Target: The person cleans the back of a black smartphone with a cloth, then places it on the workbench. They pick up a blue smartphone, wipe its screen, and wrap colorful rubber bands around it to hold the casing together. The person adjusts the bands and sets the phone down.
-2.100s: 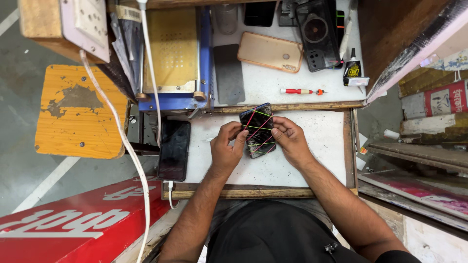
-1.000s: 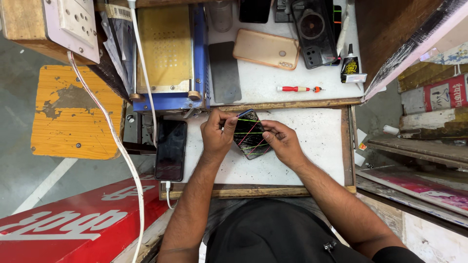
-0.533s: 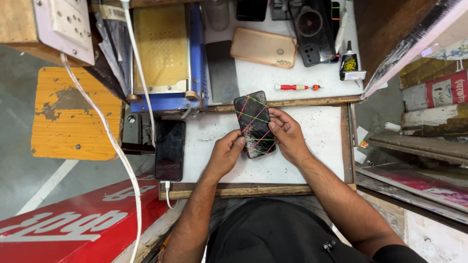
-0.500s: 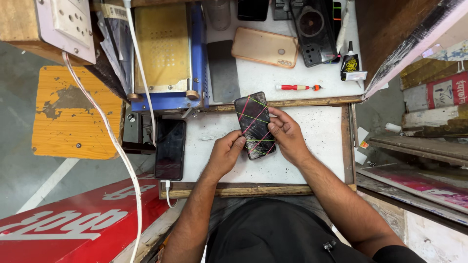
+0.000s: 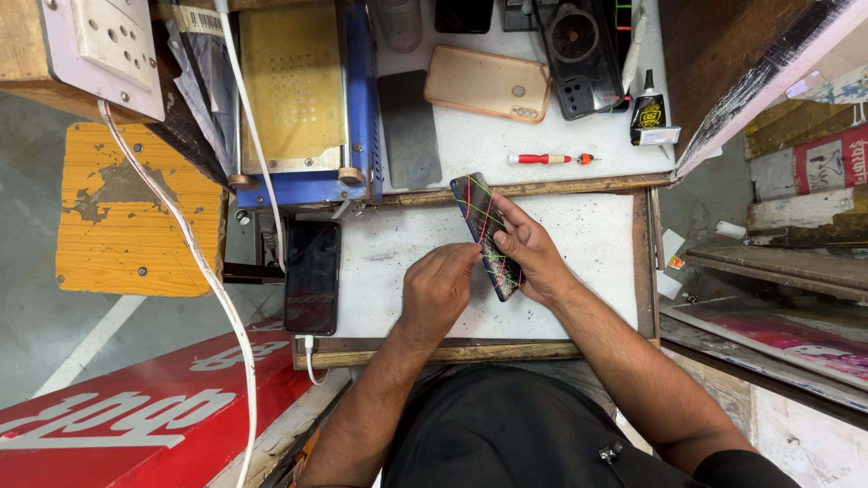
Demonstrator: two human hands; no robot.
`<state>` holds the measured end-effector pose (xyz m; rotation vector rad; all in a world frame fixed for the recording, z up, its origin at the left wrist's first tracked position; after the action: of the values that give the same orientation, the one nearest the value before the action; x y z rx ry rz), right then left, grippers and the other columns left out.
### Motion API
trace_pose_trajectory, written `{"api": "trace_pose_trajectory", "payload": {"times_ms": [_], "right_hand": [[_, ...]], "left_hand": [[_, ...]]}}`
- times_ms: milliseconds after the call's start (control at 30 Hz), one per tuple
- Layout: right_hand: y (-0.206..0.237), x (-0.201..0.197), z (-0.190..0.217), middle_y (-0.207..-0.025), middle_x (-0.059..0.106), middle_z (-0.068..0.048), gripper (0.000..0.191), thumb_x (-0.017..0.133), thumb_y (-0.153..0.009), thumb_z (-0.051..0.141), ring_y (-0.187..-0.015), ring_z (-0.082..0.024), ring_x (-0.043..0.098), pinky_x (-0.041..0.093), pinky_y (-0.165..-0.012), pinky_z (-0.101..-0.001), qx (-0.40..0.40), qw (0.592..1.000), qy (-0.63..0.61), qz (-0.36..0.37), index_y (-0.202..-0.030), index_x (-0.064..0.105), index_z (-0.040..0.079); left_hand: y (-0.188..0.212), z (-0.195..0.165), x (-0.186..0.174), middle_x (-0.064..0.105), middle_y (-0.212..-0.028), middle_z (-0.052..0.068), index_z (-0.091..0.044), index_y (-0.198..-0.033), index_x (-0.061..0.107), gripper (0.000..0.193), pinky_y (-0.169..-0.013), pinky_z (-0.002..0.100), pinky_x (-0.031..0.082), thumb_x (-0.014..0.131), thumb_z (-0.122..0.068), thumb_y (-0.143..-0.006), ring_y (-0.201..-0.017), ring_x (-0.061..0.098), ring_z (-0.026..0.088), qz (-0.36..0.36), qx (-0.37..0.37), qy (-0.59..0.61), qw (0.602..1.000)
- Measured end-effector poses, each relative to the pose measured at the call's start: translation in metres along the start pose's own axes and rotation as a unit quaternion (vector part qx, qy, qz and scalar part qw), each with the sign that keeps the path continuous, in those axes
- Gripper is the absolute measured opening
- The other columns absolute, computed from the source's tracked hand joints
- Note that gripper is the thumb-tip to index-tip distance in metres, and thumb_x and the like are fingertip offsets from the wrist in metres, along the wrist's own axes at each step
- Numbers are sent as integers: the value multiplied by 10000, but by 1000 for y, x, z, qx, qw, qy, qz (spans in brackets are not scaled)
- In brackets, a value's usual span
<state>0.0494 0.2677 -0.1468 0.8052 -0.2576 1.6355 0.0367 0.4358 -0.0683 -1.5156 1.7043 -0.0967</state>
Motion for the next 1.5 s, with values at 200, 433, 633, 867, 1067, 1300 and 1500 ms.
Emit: {"api": "trace_pose_trajectory", "payload": {"times_ms": [200, 433, 633, 867, 1067, 1300, 1500], "right_hand": [[2, -1, 2, -1504, 517, -158, 883, 718, -941, 192, -1325, -162, 541, 482, -1110, -309, -8, 1000, 26, 4, -1634, 201, 12], [4, 1, 2, -1479, 528, -173, 899, 722, -927, 213, -1332, -169, 542, 496, -1111, -324, -6, 999, 48, -4, -1628, 193, 18], [4, 0, 1, -1430, 565, -172, 909, 734, -916, 219, -1281, -167, 571, 514, -1070, -313, 16, 999, 39, -4, -1626, 201, 25], [4, 3, -2, -1243, 655, -89, 817, 719, -992, 255, -842, -62, 671, 604, -662, -197, 74, 993, -68, 69, -1636, 276, 17], [5, 5, -7, -950, 662, -48, 759, 696, -997, 255, -625, -49, 640, 515, -420, -153, 149, 968, -172, 108, -1621, 311, 59], [1, 4, -13, -949, 637, -64, 798, 689, -988, 295, -624, -52, 634, 535, -432, -179, 147, 967, -160, 131, -1635, 289, 53], [1, 3, -16, -1019, 642, -79, 811, 708, -1008, 298, -637, -71, 643, 532, -437, -187, 114, 983, -103, 101, -1643, 272, 42]], "left_hand": [[-7, -3, 0, 737, -965, 150, 34, -1025, 680, 225, -789, 364, 632, 681, 150, -833, -918, 752, 292, 2, 54, -45, 998], [-5, 4, 3, 735, -964, 155, 44, -1023, 677, 209, -790, 355, 640, 675, 151, -843, -919, 755, 286, 1, 48, -50, 998], [2, 10, 5, 752, -974, 128, 2, -1047, 681, 166, -773, 343, 642, 711, 80, -904, -915, 768, 260, 8, -20, -2, 1000], [4, 11, 7, 745, -1021, 120, -39, -1126, 695, 218, -756, 338, 625, 762, -3, -922, -920, 756, 256, 3, -45, 62, 997], [-2, 5, 10, 716, -1023, 115, -1, -1112, 699, 263, -804, 344, 633, 733, 99, -871, -937, 740, 264, -36, 31, 8, 999], [-3, 5, 12, 690, -1013, 136, 41, -1078, 685, 253, -783, 345, 637, 717, 130, -843, -922, 732, 272, -48, 63, -33, 996], [9, 11, 15, 712, -1009, 151, 37, -1065, 680, 201, -751, 336, 633, 698, 107, -878, -880, 751, 279, -55, 4, -43, 998]]}}
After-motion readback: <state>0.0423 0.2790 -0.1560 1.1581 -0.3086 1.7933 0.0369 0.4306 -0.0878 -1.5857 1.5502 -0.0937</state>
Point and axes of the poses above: each hand's wrist, its own y-axis away from the middle knuckle, its own x-axis out of the palm, z = x × y, the point moved 3 cm from there along -y, towards the middle knuckle
